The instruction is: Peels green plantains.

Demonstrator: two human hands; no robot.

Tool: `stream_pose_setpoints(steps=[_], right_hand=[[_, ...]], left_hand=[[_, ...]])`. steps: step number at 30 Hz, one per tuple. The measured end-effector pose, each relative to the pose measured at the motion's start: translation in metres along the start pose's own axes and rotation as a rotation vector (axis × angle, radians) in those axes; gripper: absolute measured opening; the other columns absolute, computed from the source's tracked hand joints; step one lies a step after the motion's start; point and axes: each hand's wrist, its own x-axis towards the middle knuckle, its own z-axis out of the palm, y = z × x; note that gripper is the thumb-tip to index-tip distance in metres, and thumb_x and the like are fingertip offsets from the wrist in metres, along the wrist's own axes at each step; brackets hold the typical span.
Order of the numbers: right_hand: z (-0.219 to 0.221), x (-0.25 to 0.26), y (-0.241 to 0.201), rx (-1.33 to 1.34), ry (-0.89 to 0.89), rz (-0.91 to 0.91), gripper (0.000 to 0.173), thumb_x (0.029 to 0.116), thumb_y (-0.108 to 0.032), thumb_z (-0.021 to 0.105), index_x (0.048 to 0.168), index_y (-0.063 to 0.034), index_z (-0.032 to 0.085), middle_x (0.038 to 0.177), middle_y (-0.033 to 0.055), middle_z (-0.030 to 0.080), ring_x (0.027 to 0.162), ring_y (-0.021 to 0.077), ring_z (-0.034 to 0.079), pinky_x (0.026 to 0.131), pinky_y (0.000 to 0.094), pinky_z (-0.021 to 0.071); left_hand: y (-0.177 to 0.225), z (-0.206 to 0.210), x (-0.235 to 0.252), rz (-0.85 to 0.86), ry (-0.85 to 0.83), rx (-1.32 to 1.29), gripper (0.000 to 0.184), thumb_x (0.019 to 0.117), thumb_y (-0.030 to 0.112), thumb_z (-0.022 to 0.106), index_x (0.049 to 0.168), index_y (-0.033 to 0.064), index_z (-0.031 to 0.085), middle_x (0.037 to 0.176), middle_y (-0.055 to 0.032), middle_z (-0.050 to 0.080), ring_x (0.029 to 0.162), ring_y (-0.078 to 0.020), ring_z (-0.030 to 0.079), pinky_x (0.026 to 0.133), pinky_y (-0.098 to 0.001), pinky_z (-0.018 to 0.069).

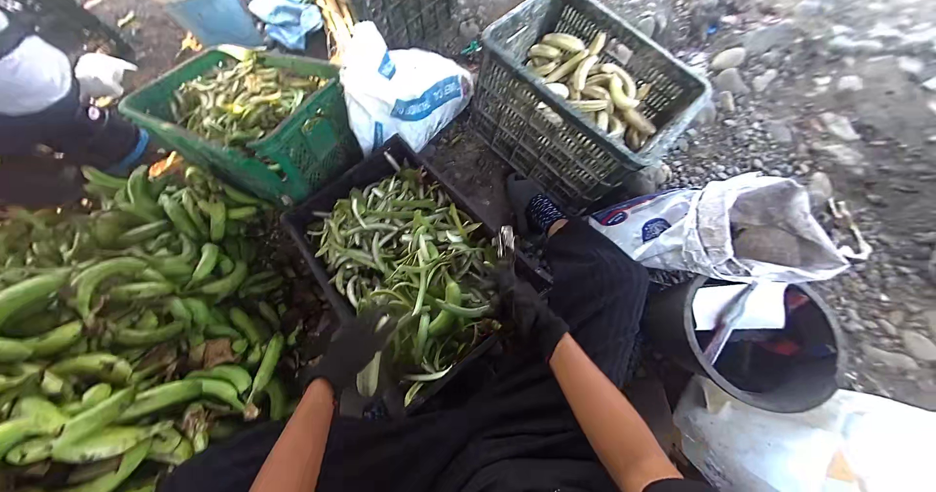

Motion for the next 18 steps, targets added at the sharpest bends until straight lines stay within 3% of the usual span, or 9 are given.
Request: stream_pose_setpoints(steps=[2,4,6,8,10,11,13,15,18], right_hand=[[0.008,-0.002,0.001,-0.084,0.031,-0.011,0.040,0.1046,-0.027,0.057,0.139,-0.0072,0.049,0.086,0.0028,0.061,0.064,0.0116,0.056,0.063,0.0327,0.0537],[0.020,-0.003,-0.005,-0.135,0.017,-0.023,0.036,0.1022,-0.027,0.061,0.132,-0.0078,0.053,0.077,-0.0002,0.058,0.059,0.0094,0.053,0.056,0.0290,0.0496],[0.025,-0.009,-0.005,-0.080,-0.015,-0.011,0.026,0.1025,-0.027,0.059,0.121,-0.0091,0.056,0.068,-0.0032,0.054,0.053,0.0072,0.050,0.051,0.0253,0.0475],[0.022,-0.010,0.002,-0.023,-0.024,-0.016,0.024,0.1038,-0.030,0.058,0.114,-0.0078,0.060,0.065,-0.0037,0.054,0.053,0.0073,0.052,0.052,0.0254,0.0490],[0.018,-0.008,0.005,-0.045,-0.018,-0.062,0.032,0.1055,-0.033,0.056,0.120,-0.0047,0.058,0.071,-0.0005,0.058,0.057,0.0094,0.056,0.056,0.0273,0.0525],[0.016,-0.004,0.005,-0.112,-0.013,-0.098,0.036,0.1063,-0.034,0.054,0.124,-0.0034,0.057,0.077,0.0016,0.060,0.062,0.0106,0.059,0.060,0.0287,0.0540],[0.019,0.004,-0.002,-0.329,0.042,-0.162,0.039,0.1004,-0.031,0.064,0.127,-0.0025,0.058,0.093,0.0072,0.064,0.076,0.0141,0.062,0.070,0.0337,0.0554],[0.028,0.015,-0.014,-0.670,0.114,-0.142,0.049,0.0946,-0.041,0.069,0.127,-0.0042,0.063,0.111,0.0162,0.069,0.101,0.0277,0.067,0.091,0.0514,0.0541],[0.053,0.037,-0.019,-0.960,0.097,-0.088,0.056,0.0937,-0.051,0.065,0.124,-0.0043,0.065,0.118,0.0200,0.068,0.112,0.0364,0.065,0.097,0.0618,0.0492]], left_hand=[[0.048,-0.025,0.006,0.091,0.024,-0.020,0.050,0.1076,0.042,0.046,0.145,0.0091,0.052,0.126,-0.0229,0.064,0.116,-0.0374,0.062,0.101,-0.0585,0.0460],[0.122,-0.065,-0.003,0.227,0.265,-0.133,0.051,0.1083,0.040,0.046,0.145,0.0052,0.051,0.120,-0.0264,0.065,0.110,-0.0400,0.063,0.098,-0.0598,0.0472],[0.187,-0.099,-0.008,0.470,0.560,-0.341,0.048,0.1088,0.039,0.045,0.145,0.0083,0.050,0.114,-0.0216,0.066,0.095,-0.0331,0.065,0.083,-0.0544,0.0532],[0.239,-0.130,-0.014,0.758,0.710,-0.563,0.048,0.1092,0.036,0.042,0.149,0.0100,0.046,0.122,-0.0125,0.067,0.101,-0.0199,0.067,0.087,-0.0420,0.0578],[0.266,-0.141,-0.031,0.973,0.704,-0.673,0.046,0.1101,0.035,0.040,0.148,0.0091,0.045,0.126,-0.0090,0.066,0.108,-0.0178,0.069,0.092,-0.0390,0.0603],[0.264,-0.137,-0.042,0.988,0.678,-0.596,0.048,0.1105,0.038,0.039,0.152,0.0143,0.043,0.131,-0.0075,0.064,0.111,-0.0176,0.068,0.094,-0.0396,0.0593],[0.240,-0.125,-0.048,0.910,0.636,-0.385,0.051,0.1086,0.044,0.040,0.153,0.0183,0.044,0.132,-0.0064,0.065,0.109,-0.0174,0.068,0.092,-0.0433,0.0590],[0.191,-0.107,-0.040,0.762,0.504,-0.381,0.053,0.1053,0.047,0.045,0.147,0.0141,0.052,0.120,-0.0065,0.070,0.102,-0.0176,0.070,0.090,-0.0421,0.0589],[0.111,-0.085,-0.037,0.420,0.348,-0.528,0.052,0.1070,0.041,0.043,0.145,0.0067,0.051,0.114,-0.0090,0.072,0.096,-0.0175,0.071,0.084,-0.0363,0.0594]])
